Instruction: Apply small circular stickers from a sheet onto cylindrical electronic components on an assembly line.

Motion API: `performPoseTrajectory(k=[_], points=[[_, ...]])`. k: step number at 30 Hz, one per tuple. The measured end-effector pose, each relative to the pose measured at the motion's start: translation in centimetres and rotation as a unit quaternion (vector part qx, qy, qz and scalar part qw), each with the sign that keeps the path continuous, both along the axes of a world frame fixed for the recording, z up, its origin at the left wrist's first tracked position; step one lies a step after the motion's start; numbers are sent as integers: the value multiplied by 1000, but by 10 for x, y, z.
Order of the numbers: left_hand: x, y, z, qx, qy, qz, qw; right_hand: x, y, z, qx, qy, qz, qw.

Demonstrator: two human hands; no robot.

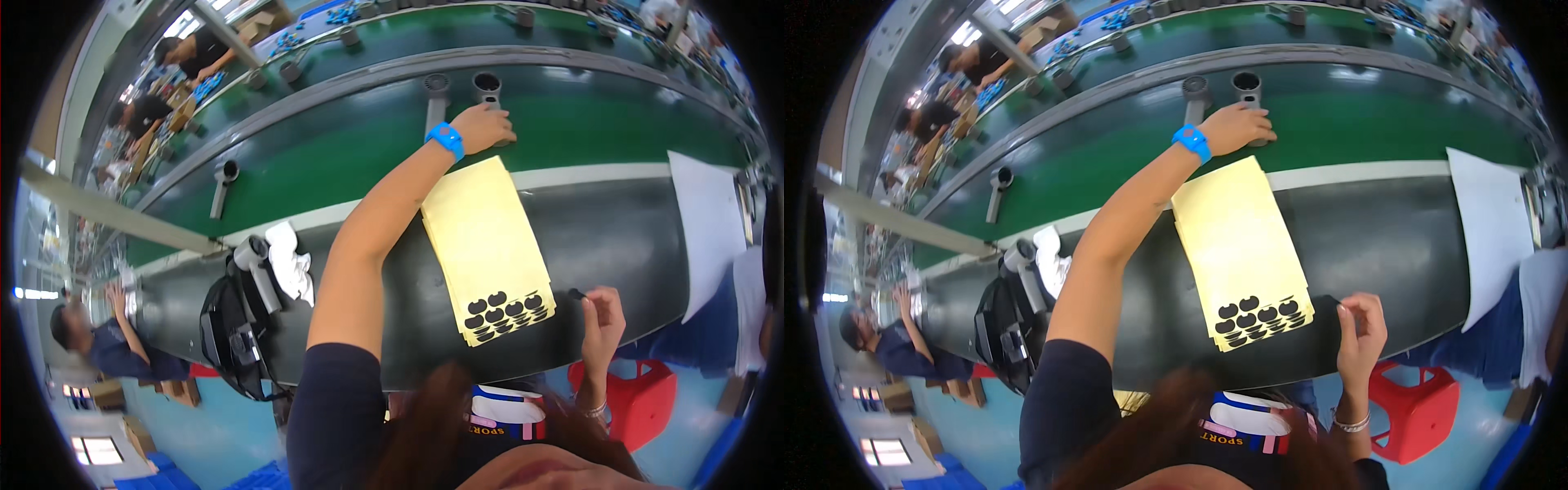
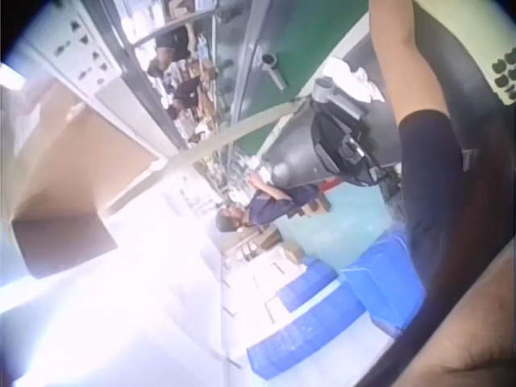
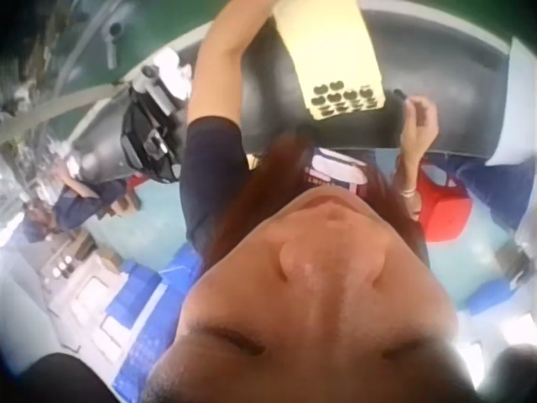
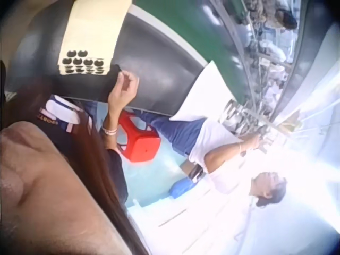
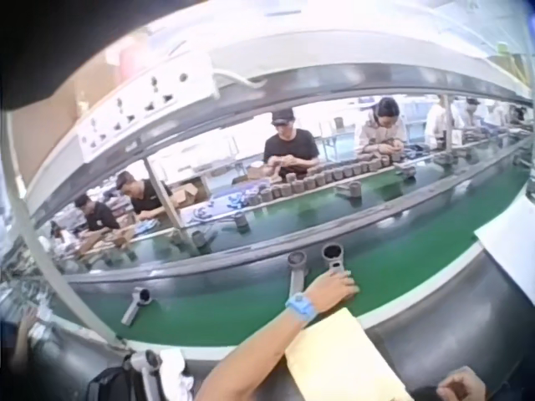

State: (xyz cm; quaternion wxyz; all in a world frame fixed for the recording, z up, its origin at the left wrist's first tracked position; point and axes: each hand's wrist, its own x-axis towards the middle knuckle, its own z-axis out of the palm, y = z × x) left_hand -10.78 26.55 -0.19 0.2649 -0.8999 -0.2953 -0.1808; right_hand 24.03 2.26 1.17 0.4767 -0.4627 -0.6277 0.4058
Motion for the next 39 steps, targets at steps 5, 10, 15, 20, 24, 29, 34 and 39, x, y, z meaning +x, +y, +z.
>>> performPoseTrajectory(k=[5, 10, 15, 20, 24, 29, 34, 39], points=[[28, -77, 80, -75, -201, 85, 973, 17, -20, -3, -5, 43, -19, 999], [64, -212, 90, -154, -508, 65, 845, 7, -28, 15, -14, 94, 16, 995], [104, -301, 65, -376, -624, 28, 685, -9, -52, 39, -58, 171, 54, 982], [113, -321, 54, -326, -583, 21, 744, -30, -51, 61, -49, 237, 120, 963], [126, -323, 40, -351, -639, -5, 684, -33, -42, 58, -2, 211, 145, 967], [131, -324, 42, -400, -655, -19, 641, -39, -38, 61, -52, 182, 171, 967], [127, -324, 44, -430, -673, -38, 601, -46, -37, 64, -49, 167, 164, 971], [125, -322, 44, -432, -662, -38, 612, -47, -35, 65, -51, 159, 163, 972]])
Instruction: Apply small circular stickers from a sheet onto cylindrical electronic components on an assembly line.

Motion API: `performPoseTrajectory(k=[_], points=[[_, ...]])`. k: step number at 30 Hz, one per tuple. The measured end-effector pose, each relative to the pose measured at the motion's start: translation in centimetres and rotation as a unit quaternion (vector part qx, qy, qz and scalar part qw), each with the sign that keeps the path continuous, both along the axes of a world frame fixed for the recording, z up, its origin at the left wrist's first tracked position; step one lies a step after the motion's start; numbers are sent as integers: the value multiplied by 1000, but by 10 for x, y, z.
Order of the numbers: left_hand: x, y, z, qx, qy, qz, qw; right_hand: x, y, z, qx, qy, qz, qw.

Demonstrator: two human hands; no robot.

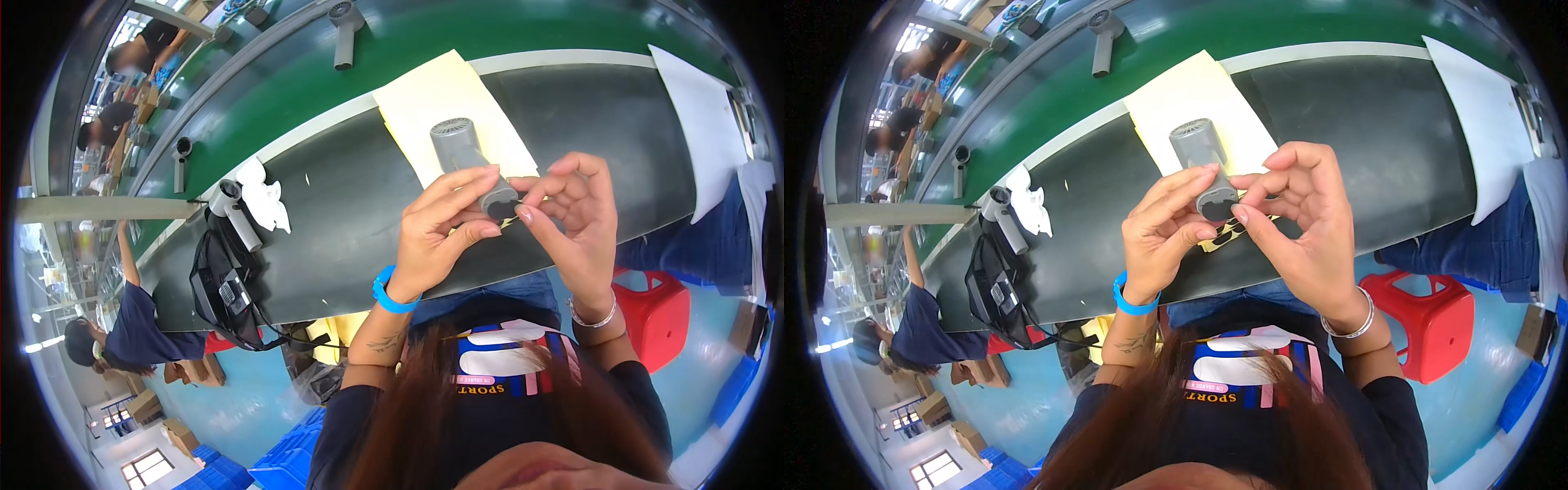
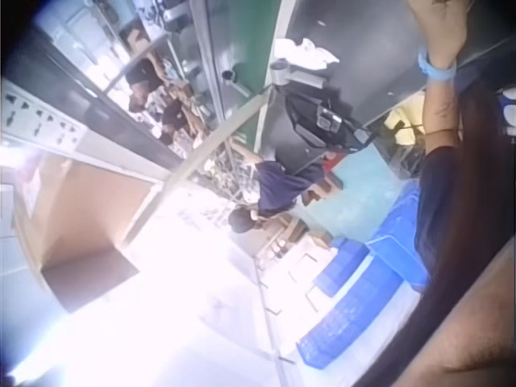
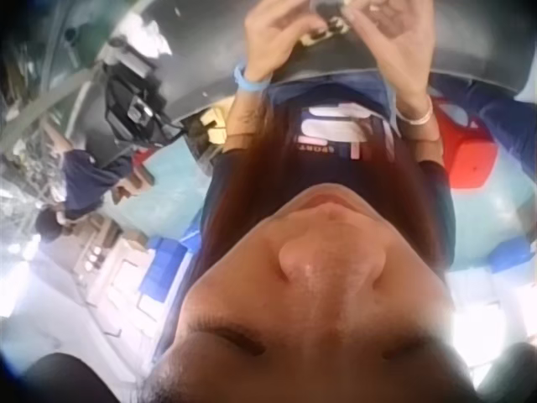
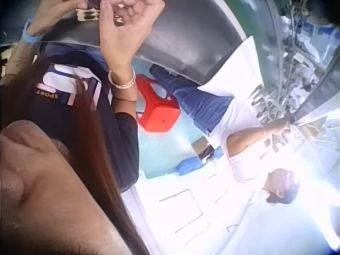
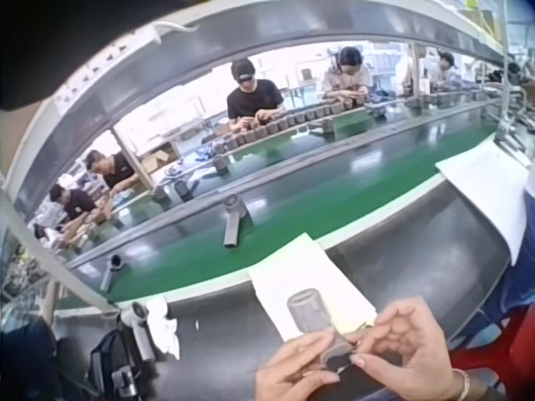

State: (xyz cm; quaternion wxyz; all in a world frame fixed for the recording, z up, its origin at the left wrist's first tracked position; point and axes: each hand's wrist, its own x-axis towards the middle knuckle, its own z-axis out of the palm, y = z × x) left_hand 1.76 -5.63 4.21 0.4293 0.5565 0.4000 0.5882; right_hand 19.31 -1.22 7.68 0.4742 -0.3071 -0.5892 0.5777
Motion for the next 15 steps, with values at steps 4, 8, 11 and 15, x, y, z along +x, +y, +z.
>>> performPoseTrajectory(k=[4, 8, 11, 15], points=[[2, 3, -1, -4, -1, -7, 1000, 1, 3, 1, 2, -11, -9, 1000], [2, 5, 0, -10, 13, -3, 1000, 1, 4, 1, 2, -16, -14, 1000], [3, 6, -1, -8, 12, -2, 1000, 1, 4, 3, 2, -20, -16, 1000], [3, 7, 0, -8, 19, -5, 1000, 1, 4, 2, 2, -18, -21, 1000]])
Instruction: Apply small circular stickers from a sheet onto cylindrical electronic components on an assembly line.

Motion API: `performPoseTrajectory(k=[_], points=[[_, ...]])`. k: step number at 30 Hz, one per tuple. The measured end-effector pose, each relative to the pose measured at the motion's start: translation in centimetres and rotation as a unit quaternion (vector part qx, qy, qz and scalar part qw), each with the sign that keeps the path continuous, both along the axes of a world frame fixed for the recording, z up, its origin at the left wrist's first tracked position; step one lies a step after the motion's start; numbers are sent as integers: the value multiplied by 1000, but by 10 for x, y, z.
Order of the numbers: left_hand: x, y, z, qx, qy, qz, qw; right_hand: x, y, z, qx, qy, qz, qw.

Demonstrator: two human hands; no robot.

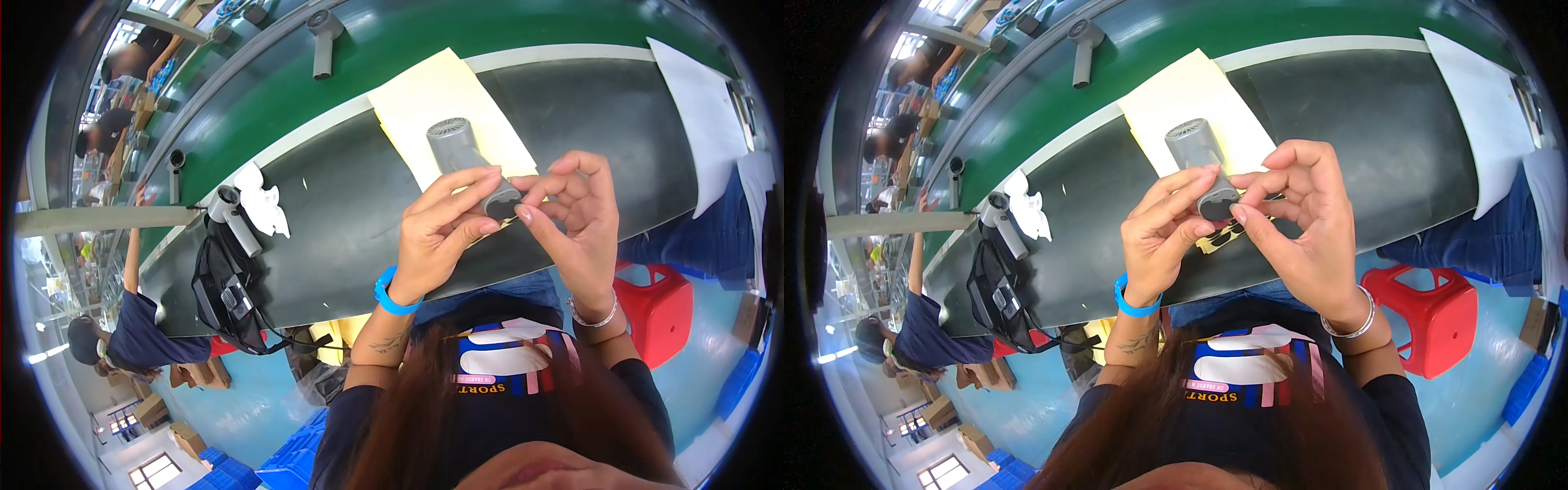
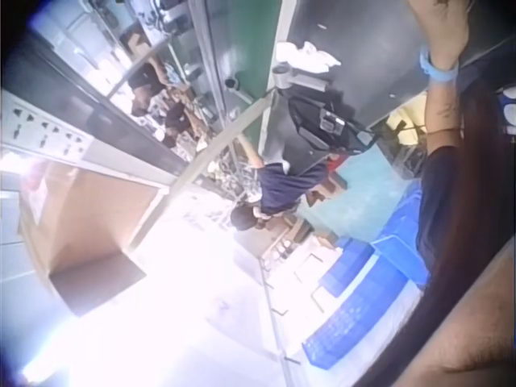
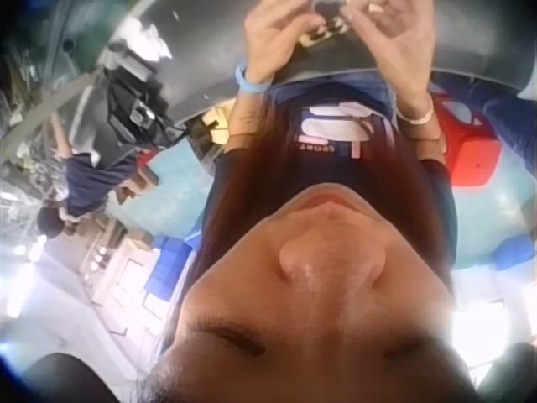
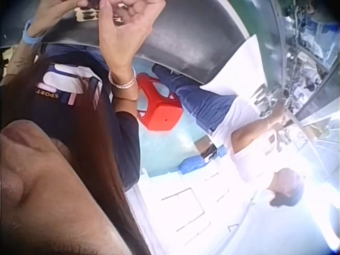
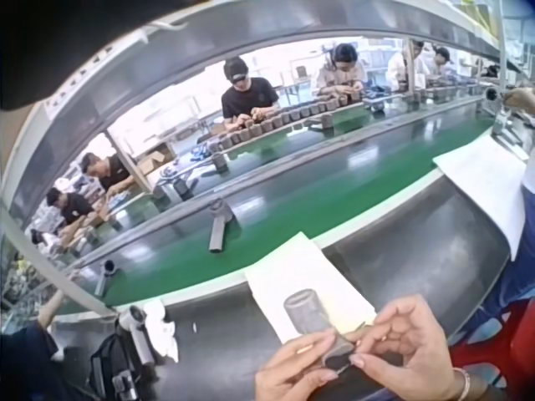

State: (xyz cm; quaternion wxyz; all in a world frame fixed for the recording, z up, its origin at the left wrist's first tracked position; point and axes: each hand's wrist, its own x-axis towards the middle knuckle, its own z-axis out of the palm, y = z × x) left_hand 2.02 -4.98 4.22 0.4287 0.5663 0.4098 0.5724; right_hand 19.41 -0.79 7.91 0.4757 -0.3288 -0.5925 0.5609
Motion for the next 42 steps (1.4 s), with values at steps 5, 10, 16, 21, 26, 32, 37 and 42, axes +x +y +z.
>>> performPoseTrajectory(k=[5, 10, 16, 21, 26, 32, 37, 42], points=[[-1, 1, 0, 0, 3, 1, 1000, 0, 0, 1, -13, -2, -4, 1000], [-1, 2, 2, 1, 4, -2, 1000, 0, 1, 3, -13, -6, -5, 1000], [-1, 3, 2, 7, 10, -2, 1000, -1, 3, 4, -8, -9, -12, 1000], [0, 2, 5, 4, 0, 1, 1000, -1, 2, 5, -16, -18, -2, 1000], [1, 3, 6, 1, 1, -3, 1000, 0, 3, 7, -14, -31, -8, 999], [4, 5, 6, 4, -10, -2, 1000, 1, 3, 9, -10, -48, -15, 999], [5, 4, 8, 4, 3, 4, 1000, 3, 1, 14, 0, -81, -15, 997], [10, 4, 6, 10, -22, 29, 999, -1, 0, 14, 23, -96, -33, 995]])
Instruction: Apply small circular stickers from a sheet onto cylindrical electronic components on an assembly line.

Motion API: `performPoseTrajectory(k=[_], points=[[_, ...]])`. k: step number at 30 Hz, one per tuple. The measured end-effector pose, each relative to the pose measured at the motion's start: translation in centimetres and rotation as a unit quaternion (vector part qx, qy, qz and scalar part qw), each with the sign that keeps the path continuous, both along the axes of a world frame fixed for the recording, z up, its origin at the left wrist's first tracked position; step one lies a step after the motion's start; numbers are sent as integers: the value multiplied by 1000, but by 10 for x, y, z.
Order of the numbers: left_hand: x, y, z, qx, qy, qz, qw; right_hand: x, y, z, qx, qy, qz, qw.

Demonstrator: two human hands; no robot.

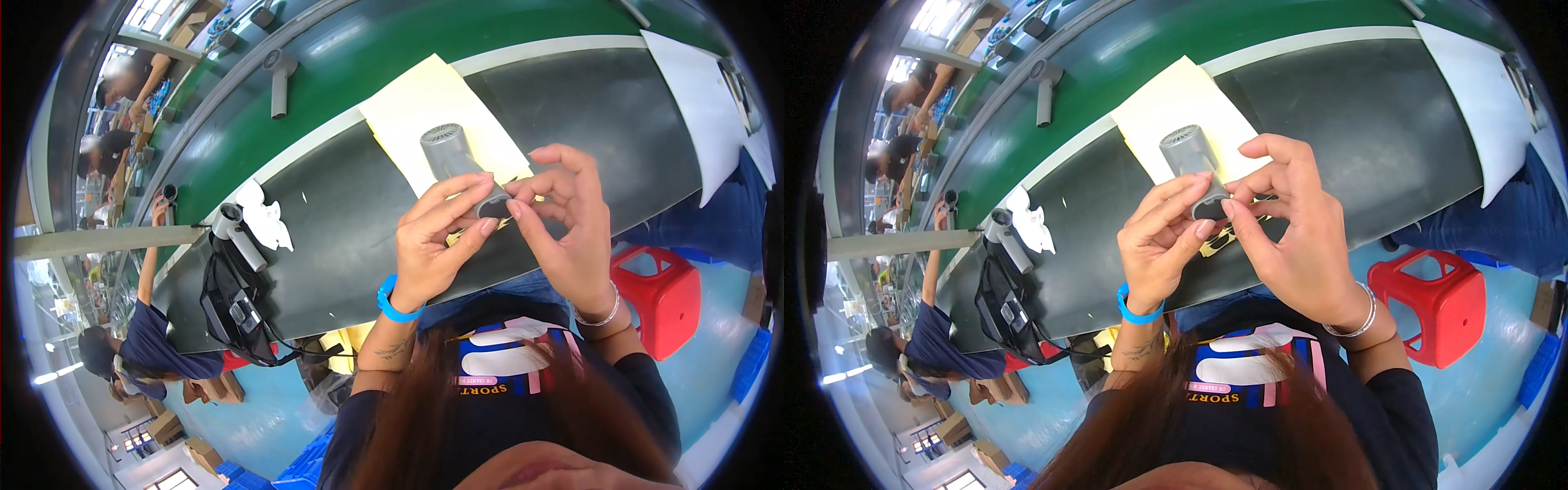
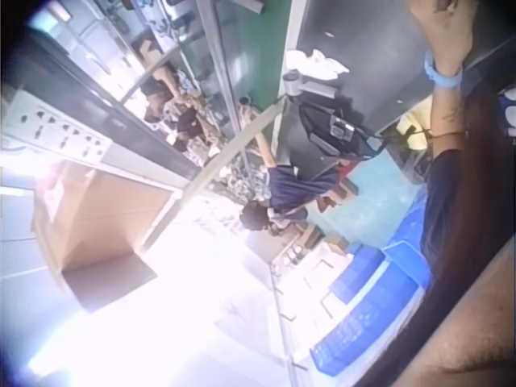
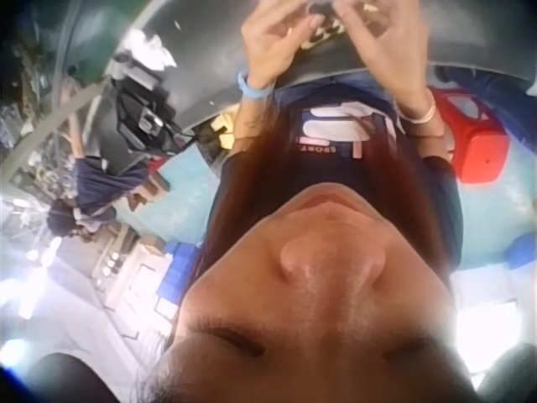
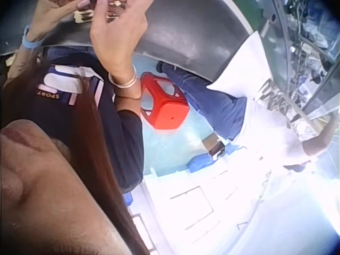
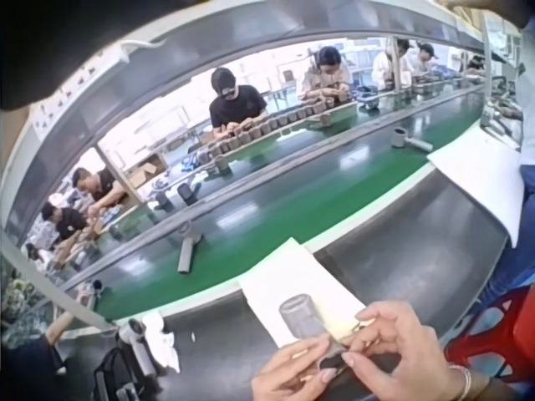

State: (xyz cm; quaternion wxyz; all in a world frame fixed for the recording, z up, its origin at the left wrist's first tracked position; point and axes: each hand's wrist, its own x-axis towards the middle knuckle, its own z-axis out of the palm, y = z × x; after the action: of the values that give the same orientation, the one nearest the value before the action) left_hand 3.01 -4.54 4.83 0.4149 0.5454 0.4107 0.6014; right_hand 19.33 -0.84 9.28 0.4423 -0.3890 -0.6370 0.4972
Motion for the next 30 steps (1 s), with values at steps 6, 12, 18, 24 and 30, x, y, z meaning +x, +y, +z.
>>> performPoseTrajectory(k=[6, 12, 18, 24, 30], points=[[2, -1, -1, 9, 6, -1, 1000, 1, -2, 4, 52, -47, -15, 997], [1, -3, -5, 14, 32, 6, 999, 0, -1, -3, 112, -89, -21, 990], [-20, -10, -3, 20, -21, 61, 998, -14, 13, -7, 160, -137, -77, 975], [-59, 13, 14, 26, -3, 79, 997, -6, 47, -61, 159, -167, -135, 964], [-138, 124, -12, 74, 247, 175, 950, -8, 77, -116, 141, -175, -147, 963]])
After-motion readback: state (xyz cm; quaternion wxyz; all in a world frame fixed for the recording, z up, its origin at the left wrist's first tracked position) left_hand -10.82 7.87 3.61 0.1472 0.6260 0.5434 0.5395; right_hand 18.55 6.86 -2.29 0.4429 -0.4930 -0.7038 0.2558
